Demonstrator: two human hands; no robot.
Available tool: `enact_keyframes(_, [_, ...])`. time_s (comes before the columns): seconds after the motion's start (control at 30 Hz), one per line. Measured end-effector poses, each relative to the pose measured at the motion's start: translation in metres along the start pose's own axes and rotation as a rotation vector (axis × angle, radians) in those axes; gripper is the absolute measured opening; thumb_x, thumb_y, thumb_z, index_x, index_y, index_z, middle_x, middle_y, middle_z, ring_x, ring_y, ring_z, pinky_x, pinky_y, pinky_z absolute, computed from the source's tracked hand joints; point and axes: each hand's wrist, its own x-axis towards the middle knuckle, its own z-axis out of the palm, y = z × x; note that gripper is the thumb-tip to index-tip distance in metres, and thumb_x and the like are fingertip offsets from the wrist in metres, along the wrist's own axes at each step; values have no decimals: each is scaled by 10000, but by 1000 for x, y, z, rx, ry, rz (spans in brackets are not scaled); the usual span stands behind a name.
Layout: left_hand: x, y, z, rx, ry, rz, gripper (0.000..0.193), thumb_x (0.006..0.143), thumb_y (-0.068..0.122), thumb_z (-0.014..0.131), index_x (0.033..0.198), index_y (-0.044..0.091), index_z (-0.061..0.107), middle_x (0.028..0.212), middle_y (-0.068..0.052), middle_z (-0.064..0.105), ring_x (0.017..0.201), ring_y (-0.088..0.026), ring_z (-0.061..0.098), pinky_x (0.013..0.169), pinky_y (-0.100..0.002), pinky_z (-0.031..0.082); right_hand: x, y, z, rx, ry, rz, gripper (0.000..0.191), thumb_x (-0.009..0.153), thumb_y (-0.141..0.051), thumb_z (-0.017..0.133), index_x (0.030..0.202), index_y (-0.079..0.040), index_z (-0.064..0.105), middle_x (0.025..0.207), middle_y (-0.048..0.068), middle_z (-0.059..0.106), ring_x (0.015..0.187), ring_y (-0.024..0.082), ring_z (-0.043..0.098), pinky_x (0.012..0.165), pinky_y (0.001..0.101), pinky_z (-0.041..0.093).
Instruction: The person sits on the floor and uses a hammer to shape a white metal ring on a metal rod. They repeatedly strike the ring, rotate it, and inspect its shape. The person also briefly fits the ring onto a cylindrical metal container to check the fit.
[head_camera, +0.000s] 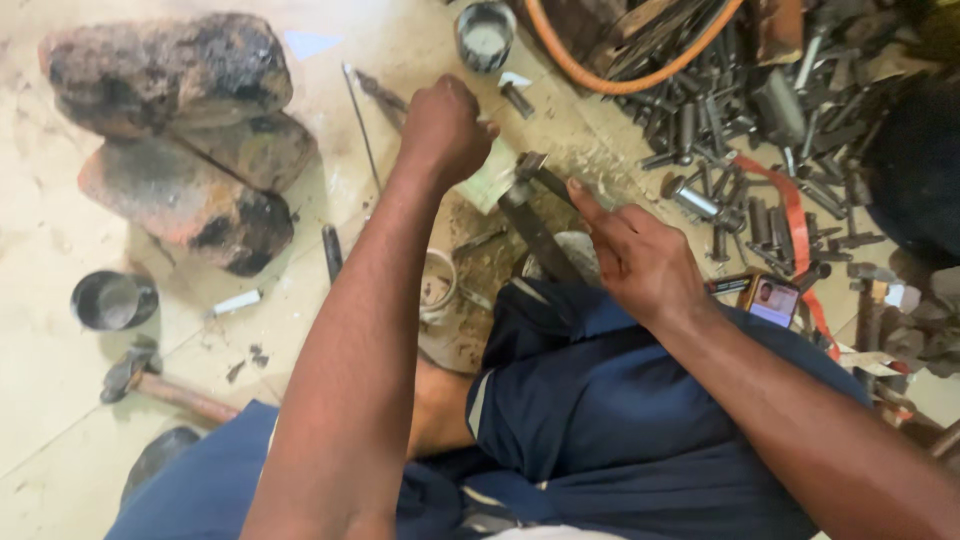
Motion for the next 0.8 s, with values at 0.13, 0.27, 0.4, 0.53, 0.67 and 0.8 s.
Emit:
enact_keyframes(0.13, [4,3,3,15,-112,-152,465,820,328,834,1002,-65,664,1017,-281,704,990,-446,669,864,-480,547,-1,0,0,67,4,-50,638,888,116,639,1488,-99,598,779,115,573,663,253,605,646,393,523])
enact_keyframes(0.27, [12,6,5,57,-125,-119,538,801,306,830,1080,-101,615,1027,-290,699,978,-448,672,848,-486,546,1,-2,-5,45,89,-86,585,932,101,652,1475,-108,601,830,105,593,713,249,634,686,409,526])
enact_keyframes(0.4, [13,9,4,52,-105,-127,479,784,259,809,1072,-79,631,1014,-283,707,980,-449,676,854,-484,555,2,-7,-7,23,44,-56,603,928,98,673,1481,-132,604,785,119,563,673,270,603,651,403,520])
enact_keyframes(0.53, [22,18,0,32,-128,-175,309,803,134,705,1050,-48,668,1026,-280,713,1006,-439,686,876,-482,564,3,-6,-6,0,100,-52,644,932,100,655,1515,-160,573,844,109,602,709,269,620,676,400,529])
enact_keyframes(0.67, [20,26,-4,7,-136,-242,248,804,65,632,1027,-32,684,1012,-273,718,992,-438,691,859,-493,567,0,-4,0,55,-41,-17,645,916,61,694,1508,-171,587,769,113,537,674,296,583,649,419,510])
enact_keyframes(0.8, [21,30,-7,8,-140,-272,270,788,81,656,1036,-22,683,1015,-275,706,986,-441,687,849,-505,564,-2,-3,-1,74,63,-48,639,929,82,651,1504,-187,579,834,94,561,713,257,615,695,403,524])
